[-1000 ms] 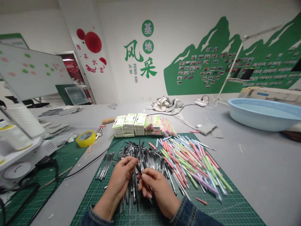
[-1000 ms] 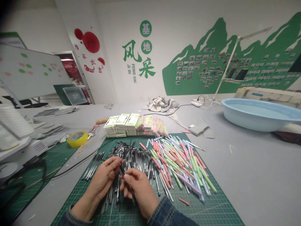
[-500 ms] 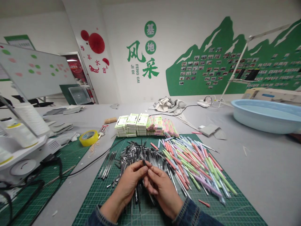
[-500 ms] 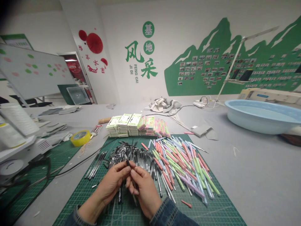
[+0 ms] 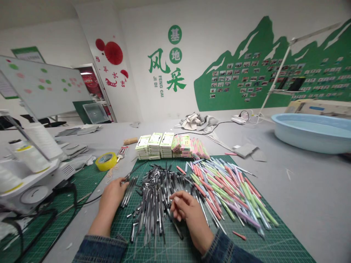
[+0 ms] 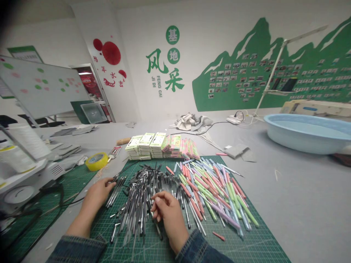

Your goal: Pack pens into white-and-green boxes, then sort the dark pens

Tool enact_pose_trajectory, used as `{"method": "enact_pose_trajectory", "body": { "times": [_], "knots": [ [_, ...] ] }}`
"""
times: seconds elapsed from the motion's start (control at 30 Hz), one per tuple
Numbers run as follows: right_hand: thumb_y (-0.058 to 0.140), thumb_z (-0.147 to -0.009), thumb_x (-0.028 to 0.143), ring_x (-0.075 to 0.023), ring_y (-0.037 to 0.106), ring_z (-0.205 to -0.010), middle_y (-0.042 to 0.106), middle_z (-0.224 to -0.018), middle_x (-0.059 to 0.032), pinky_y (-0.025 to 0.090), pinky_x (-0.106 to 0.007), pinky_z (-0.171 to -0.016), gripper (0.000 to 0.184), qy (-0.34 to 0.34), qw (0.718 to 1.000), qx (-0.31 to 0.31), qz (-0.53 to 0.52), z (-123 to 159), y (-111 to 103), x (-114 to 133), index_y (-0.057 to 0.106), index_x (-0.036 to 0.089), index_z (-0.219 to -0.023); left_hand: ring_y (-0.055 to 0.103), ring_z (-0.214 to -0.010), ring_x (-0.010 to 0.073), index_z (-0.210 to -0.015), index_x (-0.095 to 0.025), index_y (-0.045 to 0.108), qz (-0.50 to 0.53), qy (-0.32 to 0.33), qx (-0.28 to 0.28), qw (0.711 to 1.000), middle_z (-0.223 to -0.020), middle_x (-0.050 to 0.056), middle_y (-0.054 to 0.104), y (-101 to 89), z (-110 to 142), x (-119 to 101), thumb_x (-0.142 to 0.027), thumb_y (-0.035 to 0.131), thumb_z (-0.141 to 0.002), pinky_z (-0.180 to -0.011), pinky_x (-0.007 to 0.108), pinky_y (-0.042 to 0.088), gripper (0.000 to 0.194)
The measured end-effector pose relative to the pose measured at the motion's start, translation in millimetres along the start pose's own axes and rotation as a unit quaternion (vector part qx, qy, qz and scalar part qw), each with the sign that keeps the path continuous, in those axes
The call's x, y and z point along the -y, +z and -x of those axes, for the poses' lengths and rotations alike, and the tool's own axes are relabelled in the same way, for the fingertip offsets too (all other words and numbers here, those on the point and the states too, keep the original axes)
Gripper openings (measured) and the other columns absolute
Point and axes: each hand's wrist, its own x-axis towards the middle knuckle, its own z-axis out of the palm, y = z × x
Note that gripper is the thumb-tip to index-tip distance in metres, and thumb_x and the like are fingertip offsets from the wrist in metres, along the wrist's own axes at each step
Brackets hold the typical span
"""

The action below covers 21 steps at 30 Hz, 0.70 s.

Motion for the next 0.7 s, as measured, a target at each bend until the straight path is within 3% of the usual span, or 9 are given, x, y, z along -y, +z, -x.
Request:
{"method": "enact_pose_trajectory", "body": {
  "times": [0.3, 0.5, 0.7],
  "knots": [
    [0.061, -0.081, 0.034, -0.0082, 0.051, -0.05, 0.061, -0.064, -0.0009, 0.031, -0.018, -0.045, 0.021, 0.002, 1.0, -0.013, 0.011, 1, -2, 1, 0.062, 0.014, -0.087, 0.062, -0.093, 0.0289, -0.106, -0.017, 0.069, -0.081, 0.021, 0.016, 0.996, -0.097, 0.014, 0.069, 12.5, -4, 7, -0.033, 0.048, -0.082, -0.082, 0.035, 0.043, 0.036],
    [0.06, -0.082, 0.031, -0.0081, 0.051, -0.05, 0.061, -0.065, -0.0014, 0.032, -0.018, -0.046, 0.019, 0.004, 1.0, -0.015, 0.016, 0, -2, 1, 0.062, 0.013, -0.087, 0.063, -0.093, 0.0258, -0.107, -0.019, 0.069, -0.09, 0.024, 0.016, 0.995, -0.1, 0.011, 0.071, 11.2, -5, 5, -0.03, 0.047, -0.083, -0.081, 0.031, 0.044, 0.035],
    [0.058, -0.082, 0.029, -0.0082, 0.05, -0.05, 0.061, -0.065, -0.0009, 0.032, -0.019, -0.046, 0.017, 0.003, 1.0, -0.018, 0.02, 0, -3, -1, 0.062, 0.013, -0.087, 0.061, -0.101, 0.0313, -0.104, -0.013, 0.069, -0.115, -0.013, 0.012, 0.993, -0.106, 0.017, 0.069, 6.4, -2, 15, -0.029, 0.044, -0.082, -0.086, 0.037, 0.043, 0.036]
  ]
}}
